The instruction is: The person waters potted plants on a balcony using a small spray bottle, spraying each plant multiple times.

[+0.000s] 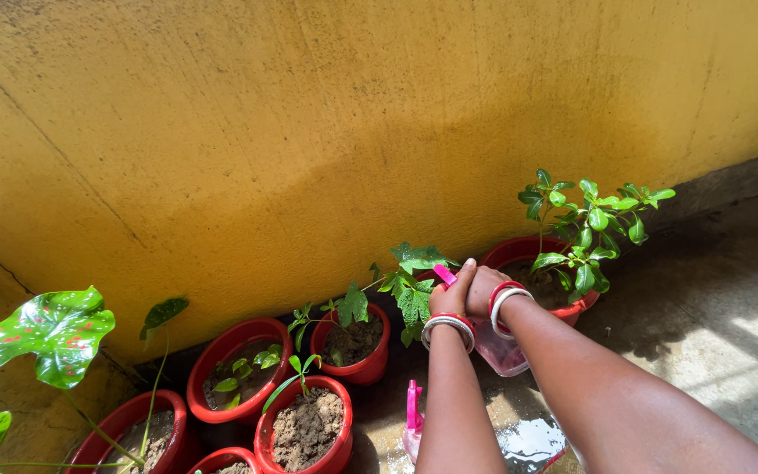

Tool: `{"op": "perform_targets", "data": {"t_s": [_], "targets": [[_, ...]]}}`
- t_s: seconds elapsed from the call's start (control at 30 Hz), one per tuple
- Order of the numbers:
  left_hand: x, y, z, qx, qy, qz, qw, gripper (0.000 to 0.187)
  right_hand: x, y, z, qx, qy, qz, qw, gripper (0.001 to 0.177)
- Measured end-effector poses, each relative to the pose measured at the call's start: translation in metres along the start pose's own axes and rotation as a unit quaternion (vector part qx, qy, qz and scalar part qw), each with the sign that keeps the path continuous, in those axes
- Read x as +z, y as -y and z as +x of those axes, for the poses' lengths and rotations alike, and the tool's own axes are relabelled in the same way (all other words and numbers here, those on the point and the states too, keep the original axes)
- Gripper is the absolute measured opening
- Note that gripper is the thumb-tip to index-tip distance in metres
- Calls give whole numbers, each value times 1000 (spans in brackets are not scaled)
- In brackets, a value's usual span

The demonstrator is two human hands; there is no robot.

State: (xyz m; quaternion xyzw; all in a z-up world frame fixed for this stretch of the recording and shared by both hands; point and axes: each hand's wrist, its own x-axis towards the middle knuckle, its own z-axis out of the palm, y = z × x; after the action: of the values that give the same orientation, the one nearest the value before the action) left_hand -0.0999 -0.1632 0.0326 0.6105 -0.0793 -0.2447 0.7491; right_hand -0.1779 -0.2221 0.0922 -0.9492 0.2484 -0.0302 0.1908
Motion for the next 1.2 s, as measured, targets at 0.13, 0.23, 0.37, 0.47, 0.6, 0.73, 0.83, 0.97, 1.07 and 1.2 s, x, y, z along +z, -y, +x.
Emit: {"op": "perform_targets", "data": {"t_s": [0.13,0.23,0.37,0.47,0.6,0.73,0.83,0.97,1.07,1.2], "targets": [[-9,0,5,-2,-7,-5,1000,58,18,-2,17,-1,1,13,1000,39],[-17,3,6,9,-11,4,1000,55,40,-12,34,-54,9,-13,998,41],[-24,-2,3,24,-14,40,999,52,49,-11,39,-104,21,45,993,43],[-26,-11,-4,16,5,17,1000,56,33,2,26,-80,14,14,997,42],[-28,-27,-12,-5,1,31,1000,62,10,24,3,-43,-2,1,999,42],[-33,-33,-17,5,-12,79,997,64,10,28,3,-69,-2,-10,998,44],[-36,-27,-16,9,-24,68,997,64,34,18,23,-52,-4,33,998,44],[-48,-21,-11,14,-40,115,992,68,59,10,44,-140,17,30,990,42],[-52,-24,-10,38,-24,110,993,66,51,19,38,-130,14,40,991,42],[-56,-27,-8,31,-34,99,994,65,31,39,20,-120,5,24,992,40]]}}
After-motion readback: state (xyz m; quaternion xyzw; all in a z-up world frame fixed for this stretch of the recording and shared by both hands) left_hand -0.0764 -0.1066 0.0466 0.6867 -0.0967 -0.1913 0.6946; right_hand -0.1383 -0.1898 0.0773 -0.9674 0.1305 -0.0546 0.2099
